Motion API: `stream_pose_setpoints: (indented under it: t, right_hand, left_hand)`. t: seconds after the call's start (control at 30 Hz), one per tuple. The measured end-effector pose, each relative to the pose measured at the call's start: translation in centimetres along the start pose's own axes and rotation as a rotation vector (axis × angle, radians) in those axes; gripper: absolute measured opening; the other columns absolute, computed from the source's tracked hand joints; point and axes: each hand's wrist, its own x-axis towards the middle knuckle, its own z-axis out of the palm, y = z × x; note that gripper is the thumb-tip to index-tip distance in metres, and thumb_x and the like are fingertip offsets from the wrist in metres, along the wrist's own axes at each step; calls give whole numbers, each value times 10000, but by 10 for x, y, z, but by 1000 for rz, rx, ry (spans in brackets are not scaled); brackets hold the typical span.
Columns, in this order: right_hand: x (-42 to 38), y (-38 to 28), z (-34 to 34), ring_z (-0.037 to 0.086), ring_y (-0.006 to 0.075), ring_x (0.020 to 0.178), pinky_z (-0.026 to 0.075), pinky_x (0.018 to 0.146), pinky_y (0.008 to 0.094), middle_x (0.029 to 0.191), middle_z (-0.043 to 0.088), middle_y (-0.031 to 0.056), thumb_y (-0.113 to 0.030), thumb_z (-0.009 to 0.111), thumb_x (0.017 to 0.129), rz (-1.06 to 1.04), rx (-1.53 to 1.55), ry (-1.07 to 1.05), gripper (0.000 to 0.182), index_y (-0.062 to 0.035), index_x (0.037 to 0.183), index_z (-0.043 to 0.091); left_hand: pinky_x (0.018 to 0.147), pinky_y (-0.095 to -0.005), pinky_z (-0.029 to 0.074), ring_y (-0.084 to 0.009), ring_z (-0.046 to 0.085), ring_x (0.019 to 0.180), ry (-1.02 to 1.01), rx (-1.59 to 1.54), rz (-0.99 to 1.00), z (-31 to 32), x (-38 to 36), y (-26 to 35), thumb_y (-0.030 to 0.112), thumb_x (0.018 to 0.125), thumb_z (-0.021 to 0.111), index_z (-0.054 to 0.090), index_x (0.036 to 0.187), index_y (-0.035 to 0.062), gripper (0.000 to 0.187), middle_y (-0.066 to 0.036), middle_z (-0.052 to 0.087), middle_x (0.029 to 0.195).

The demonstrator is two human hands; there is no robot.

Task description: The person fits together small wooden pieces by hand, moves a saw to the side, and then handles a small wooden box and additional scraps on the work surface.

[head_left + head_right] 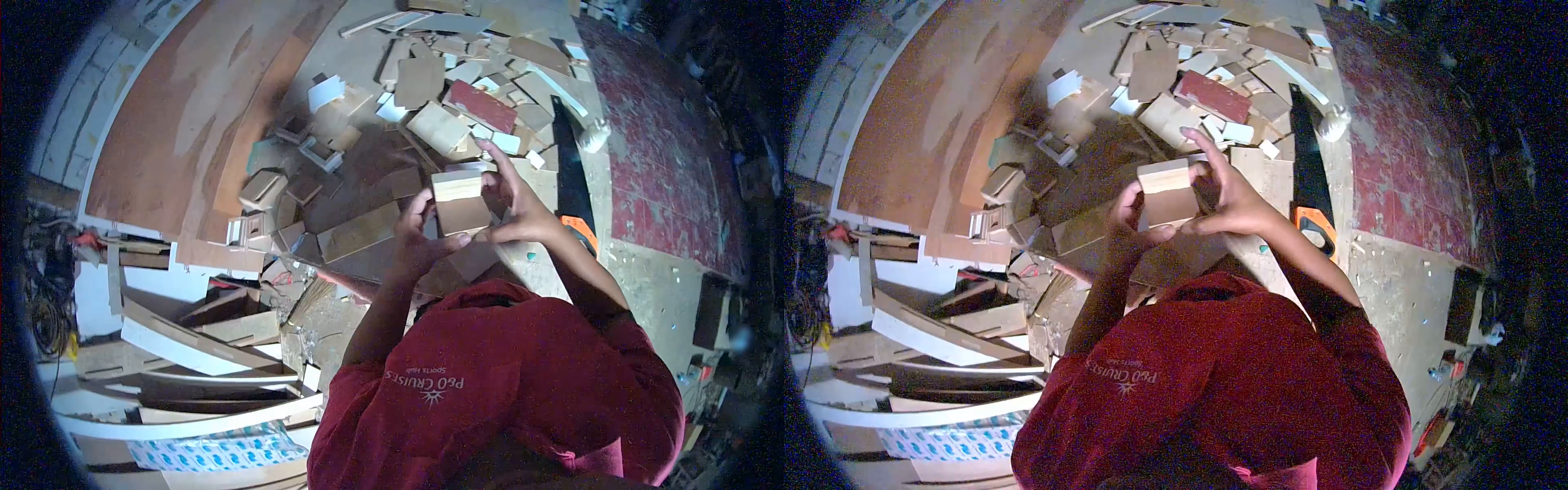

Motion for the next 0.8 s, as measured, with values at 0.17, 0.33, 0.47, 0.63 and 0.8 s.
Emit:
stream_pose_setpoints:
  t: [0.17, 0.33, 0.47, 0.63, 0.8]
  right_hand:
    - [3, 36, -2, 449, 192, 1086, 312, 996, 331, 1441, 196, 140, -24, 785, 535, 81, 161, -99, 1153, -105, 1432, 65]
    - [5, 72, -1, 350, 299, 1250, 271, 1053, 377, 1410, 268, 207, -283, 853, 567, 150, -386, -160, 1201, -14, 1407, 38]
    - [-9, 112, -10, 280, 344, 1296, 240, 1071, 391, 1406, 258, 228, -413, 780, 643, 261, -409, -95, 1083, 15, 1390, 123]
    - [-33, 152, -20, 407, 289, 1194, 327, 1004, 382, 1282, 430, 168, -269, 726, 710, 444, -490, -142, 830, -23, 1360, 271]
    - [-68, 211, -26, 496, 199, 1105, 401, 928, 332, 1199, 530, 99, -71, 606, 736, 143, -817, -292, 600, -58, 1302, 407]
  left_hand:
    - [959, -352, 392, -231, 498, 1112, -25, 126, -3, -13, -7, -32, 209, 612, 809, 376, 1272, 60, 804, -117, 506, 1199]
    - [938, -371, 401, -222, 465, 1134, 178, 100, -9, -36, -17, -96, 208, 659, 788, 412, 1217, 45, 692, -95, 489, 1190]
    - [869, -377, 425, -216, 503, 1052, 442, -28, -141, -98, -14, -148, 205, 697, 760, 444, 1194, 25, 616, -101, 519, 1151]
    - [826, -385, 454, -325, 569, 953, 836, -129, 26, -194, -12, -254, 271, 628, 783, 487, 1140, -27, 662, -177, 582, 1039]
    - [777, -420, 456, -352, 584, 916, 844, 965, -190, -206, 13, -233, 307, 559, 790, 511, 1096, -24, 690, -196, 613, 922]
